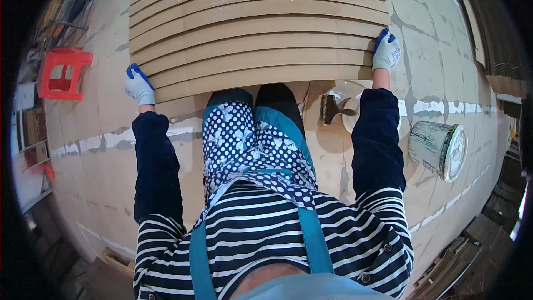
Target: Applying glue or a protective coating to a set of wooden slats using a hand brush.
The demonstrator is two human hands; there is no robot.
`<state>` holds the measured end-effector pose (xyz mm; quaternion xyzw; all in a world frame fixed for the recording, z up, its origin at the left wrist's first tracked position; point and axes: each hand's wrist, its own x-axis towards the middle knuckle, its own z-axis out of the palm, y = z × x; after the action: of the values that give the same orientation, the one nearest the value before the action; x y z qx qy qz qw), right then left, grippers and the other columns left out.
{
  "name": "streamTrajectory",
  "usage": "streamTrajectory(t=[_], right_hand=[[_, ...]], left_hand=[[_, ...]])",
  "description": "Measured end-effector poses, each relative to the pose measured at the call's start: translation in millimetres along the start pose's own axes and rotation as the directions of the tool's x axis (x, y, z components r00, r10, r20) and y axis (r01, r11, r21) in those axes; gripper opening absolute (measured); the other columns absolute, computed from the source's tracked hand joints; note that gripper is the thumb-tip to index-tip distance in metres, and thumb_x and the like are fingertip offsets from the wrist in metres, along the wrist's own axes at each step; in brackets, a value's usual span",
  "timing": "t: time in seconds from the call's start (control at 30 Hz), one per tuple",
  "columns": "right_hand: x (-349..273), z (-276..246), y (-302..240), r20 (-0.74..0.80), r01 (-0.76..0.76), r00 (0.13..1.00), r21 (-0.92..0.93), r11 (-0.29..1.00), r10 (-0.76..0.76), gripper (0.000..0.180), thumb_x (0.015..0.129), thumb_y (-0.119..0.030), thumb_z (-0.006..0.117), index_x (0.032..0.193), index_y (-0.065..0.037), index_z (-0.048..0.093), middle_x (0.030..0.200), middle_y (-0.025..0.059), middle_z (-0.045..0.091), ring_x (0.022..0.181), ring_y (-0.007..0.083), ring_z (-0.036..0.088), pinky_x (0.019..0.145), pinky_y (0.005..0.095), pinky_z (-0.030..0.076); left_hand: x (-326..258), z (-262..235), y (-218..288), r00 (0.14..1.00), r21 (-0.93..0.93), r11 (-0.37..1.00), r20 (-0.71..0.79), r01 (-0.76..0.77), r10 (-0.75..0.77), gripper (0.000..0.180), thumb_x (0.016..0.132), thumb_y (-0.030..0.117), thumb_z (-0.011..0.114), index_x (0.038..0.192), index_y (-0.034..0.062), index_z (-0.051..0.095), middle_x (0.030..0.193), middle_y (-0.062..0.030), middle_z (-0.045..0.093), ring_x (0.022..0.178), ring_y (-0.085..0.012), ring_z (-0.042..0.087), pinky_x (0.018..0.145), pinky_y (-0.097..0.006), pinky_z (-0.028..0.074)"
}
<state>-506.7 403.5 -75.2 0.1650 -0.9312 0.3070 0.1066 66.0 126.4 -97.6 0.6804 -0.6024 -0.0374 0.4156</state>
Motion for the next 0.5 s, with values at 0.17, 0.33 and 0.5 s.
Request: streamTrajectory(t=[0.17,0.33,0.5], right_hand=[[0,1,-14,0.034,-0.020,0.999,0.038,0.999,0.018,0.046,0.084,-0.042,0.041,0.078,-0.004,0.066,0.079,0.0191,0.063,0.075,0.0367,0.060,0.068,0.0440,0.044],[31,-7,12,0.005,-0.126,0.992,-0.030,0.992,0.127,0.048,0.085,-0.045,0.040,0.087,-0.004,0.065,0.085,0.0206,0.062,0.083,0.0365,0.059,0.074,0.0433,0.044],[36,4,-36,-0.026,0.002,1.000,0.060,0.998,-0.001,0.050,0.086,-0.047,0.038,0.101,-0.004,0.060,0.094,0.0219,0.061,0.092,0.0366,0.057,0.079,0.0423,0.043]], left_hand=[[18,-2,-16,1.000,0.066,0.998,-0.010,0.020,-0.019,0.027,0.084,0.026,0.053,0.095,0.0043,0.064,0.088,-0.0174,0.064,0.076,-0.0287,0.060,0.070,-0.036,0.046],[36,-8,35,0.944,0.126,0.969,0.226,0.215,-0.239,0.029,0.085,0.028,0.051,0.095,0.0038,0.064,0.086,-0.0157,0.065,0.075,-0.0256,0.060,0.071,-0.035,0.046],[91,20,-2,0.972,-0.626,0.765,0.235,0.150,0.001,0.035,0.085,0.033,0.051,0.085,0.0000,0.063,0.071,-0.0128,0.063,0.061,-0.0221,0.054,0.059,-0.036,0.041]])
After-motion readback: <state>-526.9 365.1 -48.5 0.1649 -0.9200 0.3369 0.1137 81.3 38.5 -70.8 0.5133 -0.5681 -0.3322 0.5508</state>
